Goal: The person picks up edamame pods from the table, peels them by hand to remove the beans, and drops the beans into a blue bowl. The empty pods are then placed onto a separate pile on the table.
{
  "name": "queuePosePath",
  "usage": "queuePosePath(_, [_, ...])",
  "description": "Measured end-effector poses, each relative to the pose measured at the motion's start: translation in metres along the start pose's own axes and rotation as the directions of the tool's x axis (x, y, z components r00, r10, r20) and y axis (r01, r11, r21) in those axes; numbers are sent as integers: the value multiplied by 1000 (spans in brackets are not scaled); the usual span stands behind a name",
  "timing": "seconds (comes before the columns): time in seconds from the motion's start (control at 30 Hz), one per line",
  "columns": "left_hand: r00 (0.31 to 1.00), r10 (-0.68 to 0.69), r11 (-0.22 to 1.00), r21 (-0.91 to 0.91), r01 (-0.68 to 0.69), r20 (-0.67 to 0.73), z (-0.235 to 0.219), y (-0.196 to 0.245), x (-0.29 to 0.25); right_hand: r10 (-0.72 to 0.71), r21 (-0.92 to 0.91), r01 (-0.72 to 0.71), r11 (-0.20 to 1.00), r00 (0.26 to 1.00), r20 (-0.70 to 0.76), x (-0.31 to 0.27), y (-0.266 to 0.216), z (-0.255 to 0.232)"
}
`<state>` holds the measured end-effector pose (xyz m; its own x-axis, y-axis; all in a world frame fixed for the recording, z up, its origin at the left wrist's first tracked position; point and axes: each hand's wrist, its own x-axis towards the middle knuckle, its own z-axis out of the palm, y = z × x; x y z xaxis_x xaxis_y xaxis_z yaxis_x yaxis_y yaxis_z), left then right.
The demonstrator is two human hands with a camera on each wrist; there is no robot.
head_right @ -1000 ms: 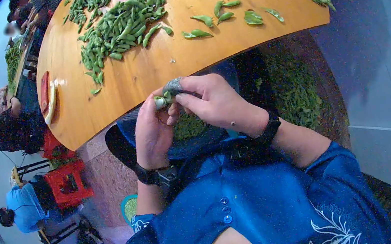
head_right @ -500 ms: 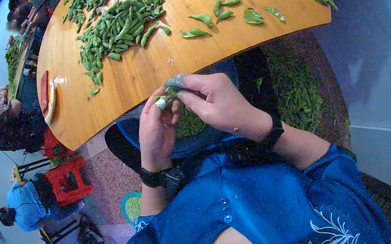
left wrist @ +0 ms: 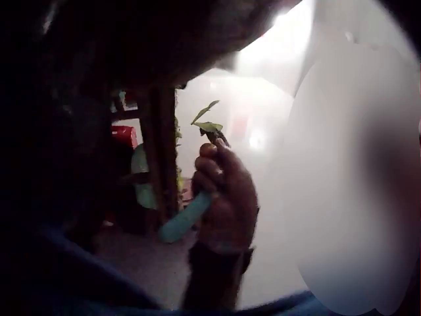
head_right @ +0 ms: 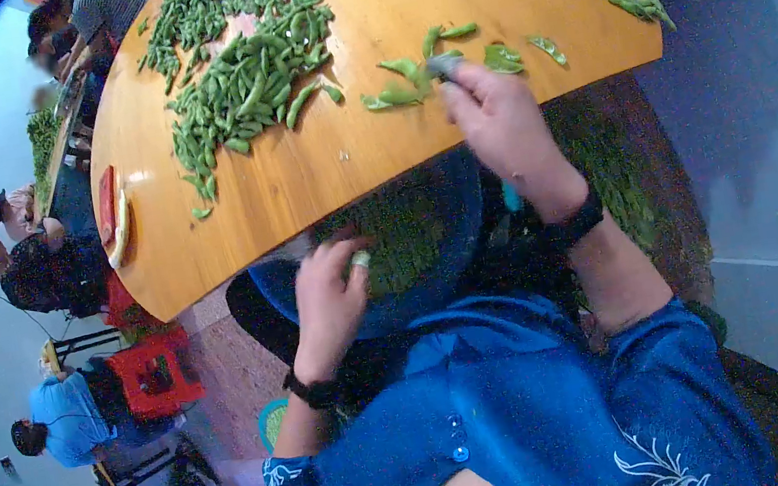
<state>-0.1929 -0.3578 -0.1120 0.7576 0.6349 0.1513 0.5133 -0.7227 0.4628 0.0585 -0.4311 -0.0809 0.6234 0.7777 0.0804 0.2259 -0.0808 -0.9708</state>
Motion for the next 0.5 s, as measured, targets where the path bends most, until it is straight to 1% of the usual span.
queuePosePath(0.03, [997,22,998,-55,-26,-69,-13,9,11,-94,-211,74,975,992,-84,8,7,-8])
queuePosePath(0.07, [990,38,993,-109,-53,-136,-26,18,24,-98,-207,78,975,991,-88,11,11,-12])
queuePosePath(0.1, [983,-15,992,-126,-8,-183,-34,25,39,-89,-176,70,982,991,-99,14,13,-15])
queuePosePath(0.13, [967,17,998,-56,-33,-253,-35,23,60,-78,-146,62,987,991,-107,16,15,-18])
queuePosePath(0.17, [962,45,999,-2,-47,-270,-35,19,81,-81,-144,65,988,991,-108,15,13,-17])
queuePosePath(0.23, [934,142,983,160,-93,-326,-27,6,123,15,-9,-15,1000,1000,-26,10,6,-12])
queuePosePath(0.27, [932,149,982,162,-99,-330,-25,2,138,9,-9,-10,1000,999,-31,9,4,-11])
queuePosePath(0.3, [973,51,979,206,-3,-225,-25,-1,151,13,9,-13,1000,1000,21,6,4,-10])
queuePosePath(0.33, [991,-58,962,260,89,-122,-25,-3,159,18,28,-20,999,997,75,2,3,-9])
queuePosePath(0.4, [994,-47,951,299,75,-99,-28,-6,164,32,54,-37,998,995,89,-2,-2,-4])
queuePosePath(0.47, [995,-47,947,313,73,-92,-29,-5,160,66,144,-100,984,973,223,-5,-7,1])
queuePosePath(0.5, [990,66,931,364,-16,-126,-23,-17,156,65,163,-108,981,967,247,-5,-7,6])
